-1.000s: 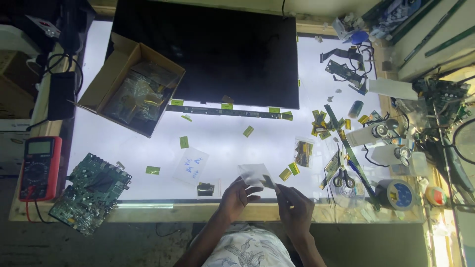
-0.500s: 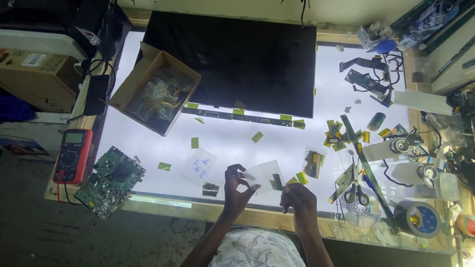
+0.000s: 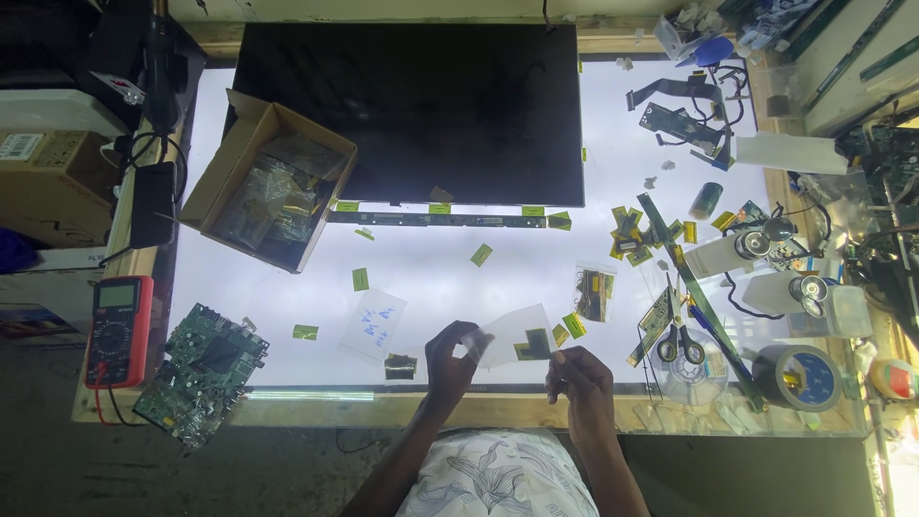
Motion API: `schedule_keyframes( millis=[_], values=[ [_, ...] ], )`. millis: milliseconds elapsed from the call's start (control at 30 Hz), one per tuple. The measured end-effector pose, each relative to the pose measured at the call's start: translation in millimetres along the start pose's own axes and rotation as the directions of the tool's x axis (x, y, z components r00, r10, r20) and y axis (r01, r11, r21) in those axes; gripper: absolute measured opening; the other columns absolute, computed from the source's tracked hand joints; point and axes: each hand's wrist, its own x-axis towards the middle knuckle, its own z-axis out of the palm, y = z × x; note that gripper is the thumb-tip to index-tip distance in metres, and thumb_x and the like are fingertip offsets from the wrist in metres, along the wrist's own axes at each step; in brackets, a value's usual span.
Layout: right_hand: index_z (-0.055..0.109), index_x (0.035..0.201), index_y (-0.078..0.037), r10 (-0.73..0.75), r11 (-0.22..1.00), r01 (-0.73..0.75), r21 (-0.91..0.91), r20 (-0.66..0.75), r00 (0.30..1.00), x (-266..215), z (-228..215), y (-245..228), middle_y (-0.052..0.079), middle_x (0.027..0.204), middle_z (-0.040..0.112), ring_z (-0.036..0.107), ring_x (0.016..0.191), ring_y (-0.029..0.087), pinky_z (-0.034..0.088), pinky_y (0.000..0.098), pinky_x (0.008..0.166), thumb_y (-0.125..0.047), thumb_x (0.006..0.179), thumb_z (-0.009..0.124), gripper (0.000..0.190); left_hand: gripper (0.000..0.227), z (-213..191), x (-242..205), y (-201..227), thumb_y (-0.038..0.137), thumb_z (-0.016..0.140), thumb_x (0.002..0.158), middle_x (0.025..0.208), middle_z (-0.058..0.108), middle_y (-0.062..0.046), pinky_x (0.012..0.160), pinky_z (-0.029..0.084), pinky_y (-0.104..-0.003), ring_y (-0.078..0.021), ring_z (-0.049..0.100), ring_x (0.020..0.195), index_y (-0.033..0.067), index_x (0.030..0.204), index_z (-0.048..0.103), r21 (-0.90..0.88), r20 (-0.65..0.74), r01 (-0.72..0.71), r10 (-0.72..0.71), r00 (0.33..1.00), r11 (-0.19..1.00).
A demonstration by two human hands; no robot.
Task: Sorting and inspecting small electronic ribbon cables on a light table in a repair shop
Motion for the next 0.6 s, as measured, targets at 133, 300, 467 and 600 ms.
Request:
schedule_keyframes(
  millis=[133,300,467,600],
  values=[
    [0.066,0.075,-0.005,-0.037,0.998,0.036,-0.045,-0.018,0.999,-4.5,4.9,1.1,0.006,0.058,0.059,0.050,0.048,0.015,0.041,0.0260,0.041,-0.015,0.087,0.069,0.016,0.016,4.3,-8.3,-11.9,0.020,0.074,0.084,0.072,0.064,0.000,0.059,0.047,-0.029,-0.0134,0.055,0.062,0.0098,0.081,0.062,-0.081,0.045,0.181,-0.178,0.983,0.980],
    [0.066,0.075,-0.006,-0.088,0.995,0.090,-0.038,0.053,0.995,-9.3,7.5,-2.8,0.006,0.057,0.061,0.052,0.048,0.015,0.043,0.0275,0.045,-0.017,0.088,0.067,0.017,0.070,3.8,-15.1,-27.3,0.024,0.088,0.072,0.108,0.059,-0.013,0.062,0.056,-0.030,-0.0227,0.066,0.085,0.0087,0.127,0.048,-0.170,0.172,-0.009,0.039,0.984,0.985],
    [0.066,0.073,-0.005,-0.132,0.979,0.139,-0.148,0.053,0.990,-11.6,9.8,-8.0,0.006,0.055,0.061,0.051,0.045,0.015,0.045,0.0290,0.047,-0.017,0.088,0.066,0.018,0.031,-7.6,-6.2,-13.4,0.020,0.080,0.083,0.099,0.062,-0.009,0.061,0.053,-0.031,-0.0206,0.063,0.081,0.0152,0.111,0.067,-0.016,0.176,-0.248,0.247,0.953,0.969],
    [0.066,0.072,-0.004,-0.149,0.972,0.153,-0.179,0.034,0.988,-11.2,12.3,-8.6,0.006,0.053,0.060,0.050,0.045,0.015,0.042,0.0277,0.044,-0.015,0.087,0.067,0.018,0.019,-9.6,-5.6,-9.7,0.016,0.077,0.086,0.087,0.065,-0.006,0.059,0.052,-0.030,-0.0180,0.065,0.070,0.0155,0.105,0.073,0.092,0.091,-0.302,0.294,0.951,0.949]
  ],
)
